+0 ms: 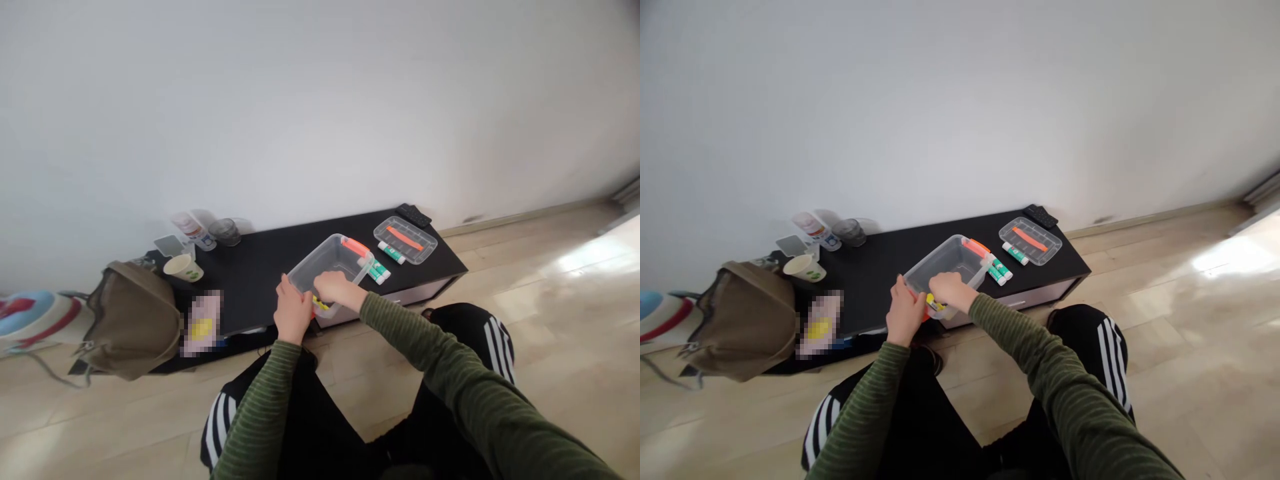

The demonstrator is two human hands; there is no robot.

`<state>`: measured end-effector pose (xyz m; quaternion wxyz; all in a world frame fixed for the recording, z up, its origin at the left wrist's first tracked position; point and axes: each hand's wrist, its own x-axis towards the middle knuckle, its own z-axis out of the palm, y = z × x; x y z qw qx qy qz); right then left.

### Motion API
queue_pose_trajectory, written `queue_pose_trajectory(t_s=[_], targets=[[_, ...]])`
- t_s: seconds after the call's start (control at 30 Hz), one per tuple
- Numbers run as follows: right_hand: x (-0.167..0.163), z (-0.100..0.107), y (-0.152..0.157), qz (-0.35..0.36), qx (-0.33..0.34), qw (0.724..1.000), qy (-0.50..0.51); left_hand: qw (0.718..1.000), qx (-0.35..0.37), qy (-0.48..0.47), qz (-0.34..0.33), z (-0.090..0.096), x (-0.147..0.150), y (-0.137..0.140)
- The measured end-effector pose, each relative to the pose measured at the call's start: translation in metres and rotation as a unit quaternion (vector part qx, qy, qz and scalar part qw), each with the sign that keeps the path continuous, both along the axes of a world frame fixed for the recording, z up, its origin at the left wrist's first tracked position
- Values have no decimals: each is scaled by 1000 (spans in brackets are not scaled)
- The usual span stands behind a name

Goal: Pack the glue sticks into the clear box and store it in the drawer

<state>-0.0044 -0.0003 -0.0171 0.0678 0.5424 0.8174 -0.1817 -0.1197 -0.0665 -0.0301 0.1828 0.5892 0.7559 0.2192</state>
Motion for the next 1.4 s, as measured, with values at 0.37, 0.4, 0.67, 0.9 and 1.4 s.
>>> queue_pose_trajectory(t_s=[0.37, 0.4, 0.67, 0.9, 1.4], targets=[[206, -33, 24, -308, 233, 917, 102, 1000, -15, -4, 15, 7, 3, 5], [218, -42, 27, -317, 216, 920, 74, 1000, -15, -4, 15, 8, 4, 5], [230, -83, 33, -300, 128, 945, -29, 1000, -8, 4, 11, 6, 4, 6], [216, -65, 32, -328, 160, 930, 41, 1000, -7, 0, 12, -1, 2, 7], [40, 29, -1, -49, 33, 997, -58, 1000, -4, -6, 13, 1, 4, 7]])
